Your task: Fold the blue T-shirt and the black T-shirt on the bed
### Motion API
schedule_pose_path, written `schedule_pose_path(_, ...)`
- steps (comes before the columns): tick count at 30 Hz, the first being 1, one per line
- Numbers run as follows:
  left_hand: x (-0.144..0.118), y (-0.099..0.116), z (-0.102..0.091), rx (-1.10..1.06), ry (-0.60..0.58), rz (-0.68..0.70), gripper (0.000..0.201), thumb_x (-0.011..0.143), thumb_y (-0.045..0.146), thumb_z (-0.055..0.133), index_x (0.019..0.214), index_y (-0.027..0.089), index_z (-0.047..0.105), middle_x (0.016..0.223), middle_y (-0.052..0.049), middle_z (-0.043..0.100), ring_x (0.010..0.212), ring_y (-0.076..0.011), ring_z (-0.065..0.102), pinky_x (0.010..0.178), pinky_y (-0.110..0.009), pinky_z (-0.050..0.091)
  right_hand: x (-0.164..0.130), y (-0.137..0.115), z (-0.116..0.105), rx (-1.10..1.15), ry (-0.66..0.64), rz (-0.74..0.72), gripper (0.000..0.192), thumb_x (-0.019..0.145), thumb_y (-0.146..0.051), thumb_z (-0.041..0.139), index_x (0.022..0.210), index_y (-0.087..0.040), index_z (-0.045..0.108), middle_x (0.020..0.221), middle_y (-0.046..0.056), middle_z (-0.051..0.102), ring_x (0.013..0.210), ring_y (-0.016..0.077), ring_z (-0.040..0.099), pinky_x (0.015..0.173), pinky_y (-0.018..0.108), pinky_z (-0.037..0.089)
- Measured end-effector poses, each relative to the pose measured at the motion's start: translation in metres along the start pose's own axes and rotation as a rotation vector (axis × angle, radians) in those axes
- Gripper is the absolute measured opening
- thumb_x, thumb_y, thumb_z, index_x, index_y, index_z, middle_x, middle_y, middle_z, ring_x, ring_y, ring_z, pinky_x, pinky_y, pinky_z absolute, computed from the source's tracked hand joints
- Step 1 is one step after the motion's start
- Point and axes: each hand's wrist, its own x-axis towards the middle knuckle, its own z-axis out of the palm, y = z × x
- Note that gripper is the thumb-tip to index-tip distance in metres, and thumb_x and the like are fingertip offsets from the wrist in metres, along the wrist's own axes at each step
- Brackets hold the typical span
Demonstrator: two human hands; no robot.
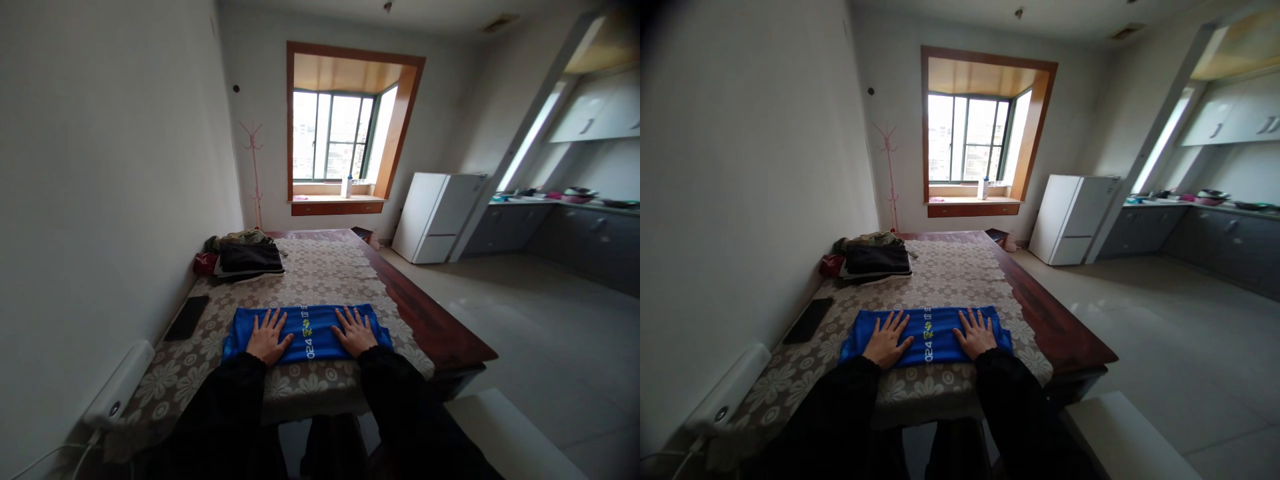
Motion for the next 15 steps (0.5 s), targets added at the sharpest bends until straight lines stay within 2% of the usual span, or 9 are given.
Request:
schedule_pose_path(7,0.0,-0.007,-0.003,0.009,-0.036,-0.036,0.072,0.095,0.067,0.027,0.158,0.032,0.024,0.167,-0.004,0.024,0.155,-0.0311,0.012,0.121,-0.069,0.004,-0.006,0.005,-0.005,-0.002,-0.02,0.139,0.071,0.098,-0.066,0.028,0.16,-0.033,0.018,0.169,0.003,0.011,0.153,0.0371,0.011,0.119,0.06,0.009)
schedule_pose_path(11,-0.006,-0.025,-0.009,0.017,-0.028,-0.106,0.071,0.096,0.063,0.026,0.158,0.028,0.024,0.166,-0.007,0.027,0.155,-0.0319,0.014,0.12,-0.07,0.007,-0.013,0.023,-0.005,-0.005,-0.036,0.193,0.068,0.1,-0.063,0.022,0.161,-0.031,0.015,0.169,0.007,0.011,0.153,0.031,0.013,0.118,0.061,0.009)
schedule_pose_path(13,-0.008,-0.031,-0.011,0.021,-0.027,-0.123,0.07,0.097,0.06,0.027,0.158,0.027,0.024,0.166,-0.008,0.026,0.155,-0.0326,0.015,0.12,-0.069,0.008,-0.016,0.027,-0.008,-0.016,-0.044,0.192,0.067,0.101,-0.061,0.021,0.161,-0.031,0.016,0.168,0.008,0.014,0.153,0.0295,0.015,0.118,0.063,0.006)
schedule_pose_path(15,-0.007,-0.029,-0.01,0.021,-0.029,-0.121,0.069,0.097,0.059,0.027,0.158,0.026,0.026,0.167,-0.009,0.025,0.154,-0.0351,0.016,0.119,-0.07,0.011,-0.015,0.02,-0.013,-0.044,-0.034,0.204,0.065,0.101,-0.057,0.025,0.16,-0.029,0.021,0.167,0.011,0.018,0.152,0.0331,0.017,0.117,0.067,0.001)
